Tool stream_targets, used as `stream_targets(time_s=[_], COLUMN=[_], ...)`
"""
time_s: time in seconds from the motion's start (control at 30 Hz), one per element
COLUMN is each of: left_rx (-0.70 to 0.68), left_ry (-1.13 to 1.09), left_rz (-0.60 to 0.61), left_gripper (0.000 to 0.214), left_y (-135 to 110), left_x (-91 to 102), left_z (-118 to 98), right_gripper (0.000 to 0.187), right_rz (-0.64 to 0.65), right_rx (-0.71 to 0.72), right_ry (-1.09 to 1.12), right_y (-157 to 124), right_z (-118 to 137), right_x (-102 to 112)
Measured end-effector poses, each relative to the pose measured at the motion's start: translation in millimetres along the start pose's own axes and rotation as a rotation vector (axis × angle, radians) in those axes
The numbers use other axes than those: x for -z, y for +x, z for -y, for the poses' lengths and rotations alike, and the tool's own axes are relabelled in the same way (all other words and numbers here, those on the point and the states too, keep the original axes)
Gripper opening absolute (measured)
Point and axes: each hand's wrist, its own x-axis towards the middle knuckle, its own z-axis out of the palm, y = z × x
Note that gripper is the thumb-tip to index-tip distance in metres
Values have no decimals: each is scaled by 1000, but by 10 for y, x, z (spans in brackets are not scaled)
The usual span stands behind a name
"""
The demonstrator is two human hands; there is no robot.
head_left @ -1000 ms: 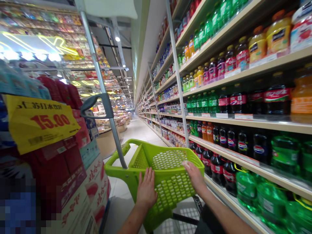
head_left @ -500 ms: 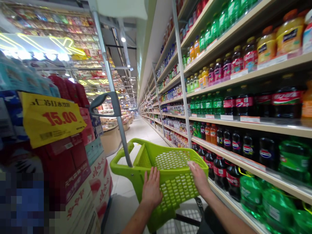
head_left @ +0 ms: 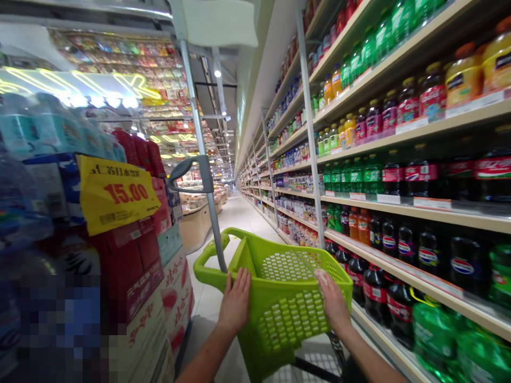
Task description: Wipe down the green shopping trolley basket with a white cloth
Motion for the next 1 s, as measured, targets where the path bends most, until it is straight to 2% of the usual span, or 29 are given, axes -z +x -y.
stream_targets(time_s=[0.07, 0.13, 0.2, 0.23, 0.3, 0.37, 0.43, 0.53, 0.63, 0.73, 0.8, 0.9, 1.0], left_rx=[8, -22, -98, -117, -14, 201, 283, 192, 266, 326, 319, 285, 213], left_ry=[-1, -14, -21, -15, 15, 33, 12, -52, -99, -115, -102, -85, -101], left_rz=[11, 20, -17, -70, -250, -403, -388, -226, -241, -268, -262, -246, -233], left_gripper=[70, 69, 65, 63, 59, 56, 53, 49, 43, 42, 43, 44, 43], left_y=[8, 12, -10, -35, -105, -180, -223, -196, -103, -34, -26, -50, -68], left_x=[-7, 6, 39, 61, 113, 162, 189, 183, 158, 150, 163, 216, 294], left_z=[-40, -74, -5, 84, 357, 684, 960, 1136, 1064, 919, 826, 698, 620], right_gripper=[65, 60, 60, 62, 66, 66, 65, 66, 67, 66, 67, 65, 59], right_rz=[8, 69, 89, 95, 108, 122, 131, 132, 87, 25, 33, 61, -5], right_rx=[12, 103, 147, 164, 183, 178, 144, 66, -65, -173, -140, -15, 56], right_ry=[54, 132, 192, 217, 250, 257, 251, 259, 301, 381, 464, 605, 690], right_y=[26, 42, 32, 18, -22, -56, -60, 13, 149, 254, 276, 302, 550], right_z=[258, 619, 869, 909, 827, 628, 453, 378, 523, 870, 1197, 1690, 2027], right_x=[-82, -220, -327, -352, -351, -319, -299, -328, -395, -444, -460, -421, -202])
